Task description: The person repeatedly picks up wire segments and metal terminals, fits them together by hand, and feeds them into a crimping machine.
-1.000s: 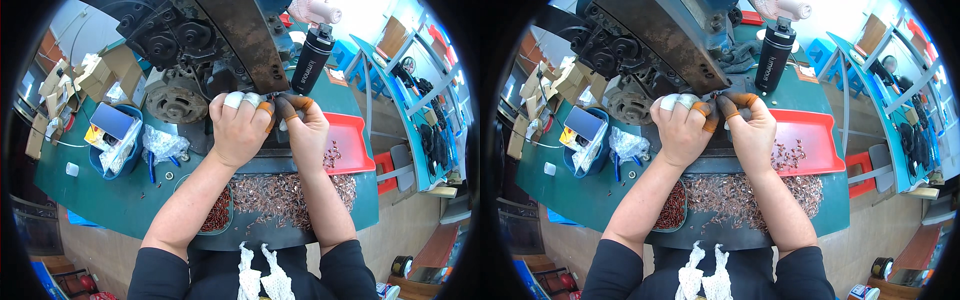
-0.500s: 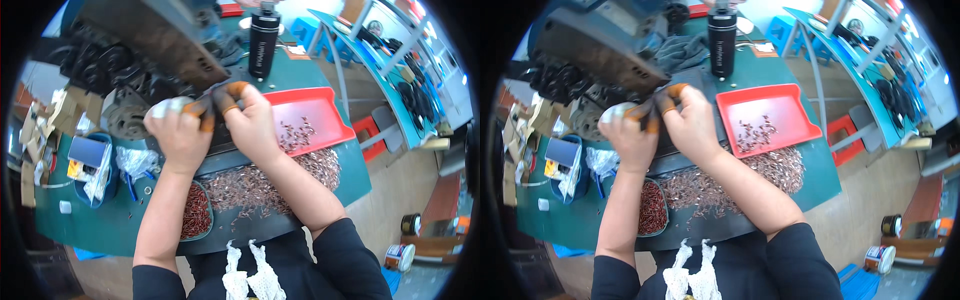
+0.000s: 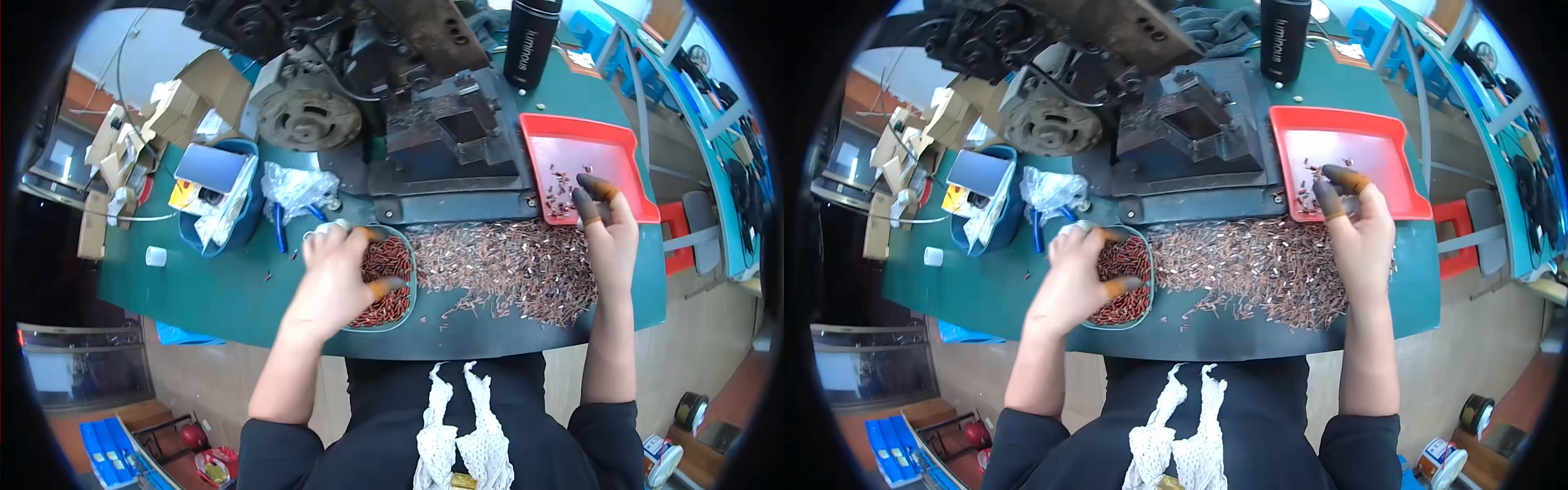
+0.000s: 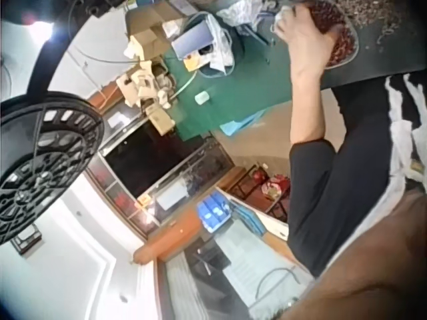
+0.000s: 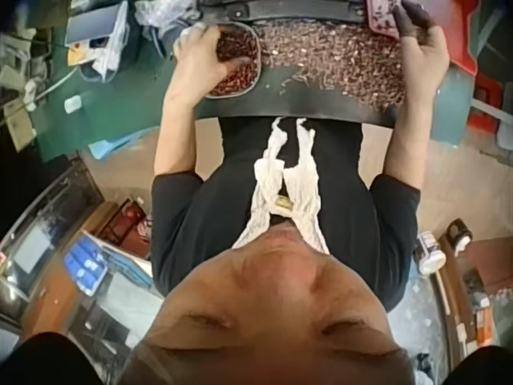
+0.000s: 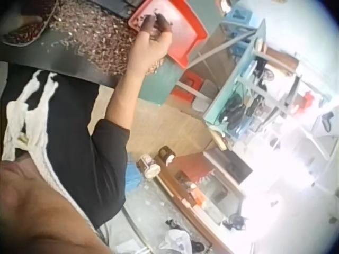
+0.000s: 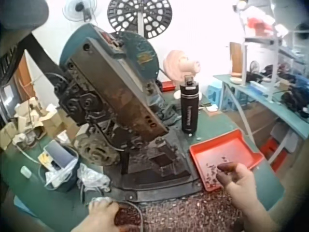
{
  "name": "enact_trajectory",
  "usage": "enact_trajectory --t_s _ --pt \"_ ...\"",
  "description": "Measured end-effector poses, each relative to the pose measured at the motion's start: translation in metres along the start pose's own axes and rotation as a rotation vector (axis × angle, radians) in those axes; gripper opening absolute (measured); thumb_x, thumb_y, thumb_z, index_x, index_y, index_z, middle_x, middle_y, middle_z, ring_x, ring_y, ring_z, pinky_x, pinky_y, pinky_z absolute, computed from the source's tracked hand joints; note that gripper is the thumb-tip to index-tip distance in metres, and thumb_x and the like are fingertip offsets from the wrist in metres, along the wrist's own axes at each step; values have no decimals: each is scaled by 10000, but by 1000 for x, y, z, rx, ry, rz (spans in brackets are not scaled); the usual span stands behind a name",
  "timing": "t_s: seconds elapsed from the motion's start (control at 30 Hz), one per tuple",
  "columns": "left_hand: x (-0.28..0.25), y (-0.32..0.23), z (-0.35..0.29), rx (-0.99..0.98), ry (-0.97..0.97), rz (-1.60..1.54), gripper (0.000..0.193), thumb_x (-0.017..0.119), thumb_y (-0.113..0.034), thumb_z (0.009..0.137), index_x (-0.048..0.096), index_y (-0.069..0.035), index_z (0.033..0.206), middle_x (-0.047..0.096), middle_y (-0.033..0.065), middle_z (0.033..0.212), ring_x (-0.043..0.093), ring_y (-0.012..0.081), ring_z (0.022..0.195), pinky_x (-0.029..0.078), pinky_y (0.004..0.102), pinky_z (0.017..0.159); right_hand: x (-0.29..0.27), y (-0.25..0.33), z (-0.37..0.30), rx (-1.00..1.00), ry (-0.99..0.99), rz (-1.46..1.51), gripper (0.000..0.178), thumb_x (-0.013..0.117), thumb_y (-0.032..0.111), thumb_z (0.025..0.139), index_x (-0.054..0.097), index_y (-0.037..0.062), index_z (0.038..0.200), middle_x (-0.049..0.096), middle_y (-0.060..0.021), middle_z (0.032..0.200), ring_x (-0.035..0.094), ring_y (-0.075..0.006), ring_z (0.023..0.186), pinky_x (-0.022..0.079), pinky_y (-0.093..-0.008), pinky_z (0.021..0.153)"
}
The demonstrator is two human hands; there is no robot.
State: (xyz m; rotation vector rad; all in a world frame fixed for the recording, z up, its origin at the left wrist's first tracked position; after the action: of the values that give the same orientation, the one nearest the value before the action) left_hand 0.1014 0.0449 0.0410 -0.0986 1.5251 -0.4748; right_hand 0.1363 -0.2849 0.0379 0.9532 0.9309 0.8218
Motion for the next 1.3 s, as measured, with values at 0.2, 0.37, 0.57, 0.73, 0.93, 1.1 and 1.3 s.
enact_trajectory --t_s 0.2,0.37,0.57,0.73,0.93,1.1,1.3 --pt "9 -2 -10 -32 -226 21 177 799 -176 736 693 -85 845 598 71 924 524 287 1012 295 453 1017 38 14 -31 -65 232 -167 249 686 56 884 647 13 1126 568 31 801 478 -25 663 399 -187 623" --pt "0 1 -18 10 -309 -2 129 791 -143 742 717 -101 840 622 60 874 557 262 924 307 450 1014 55 39 -44 -154 292 -170 200 699 52 857 674 7 1050 594 -27 819 503 -65 651 419 -220 627" --pt "-13 14 -25 -71 -331 -391 114 769 -108 785 717 -82 883 653 42 870 587 200 870 396 357 962 89 59 -62 -280 438 -87 186 701 45 841 684 18 1025 635 -56 865 568 -102 714 452 -244 665" --pt "17 11 -32 -214 -157 -1621 144 734 -113 861 680 -22 959 669 44 957 607 131 917 464 285 868 138 53 -96 331 766 419 154 647 103 923 680 9 1041 659 -23 870 592 -66 710 469 -211 627" --pt "40 -11 -33 -256 -76 -1777 146 689 -153 905 690 -48 1006 670 19 965 599 119 905 456 277 855 158 40 -124 725 934 783 153 655 191 935 658 60 1014 652 -7 783 501 -12 583 318 -163 478" --pt "43 -15 -33 -246 -47 -1629 181 682 -144 910 686 -35 1055 650 20 973 589 117 898 454 274 843 151 30 -129 770 838 800 136 675 183 915 656 67 984 653 -3 782 460 -8 558 307 -157 473" --pt "-7 -34 -40 92 -525 -523 303 745 -45 798 671 -52 1092 614 91 976 610 236 881 477 324 803 139 24 -118 717 694 717 67 679 150 900 662 87 885 617 29 719 435 -1 524 275 -159 454"
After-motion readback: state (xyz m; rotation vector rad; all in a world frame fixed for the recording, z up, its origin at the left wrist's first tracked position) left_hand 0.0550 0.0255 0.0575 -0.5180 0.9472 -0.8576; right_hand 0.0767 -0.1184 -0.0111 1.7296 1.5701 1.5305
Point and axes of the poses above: each hand's wrist, its own z-axis towards the middle knuckle, its own x-axis out of the palm, y = z × x, the point moved 8 cm from there along z, towards the middle knuckle
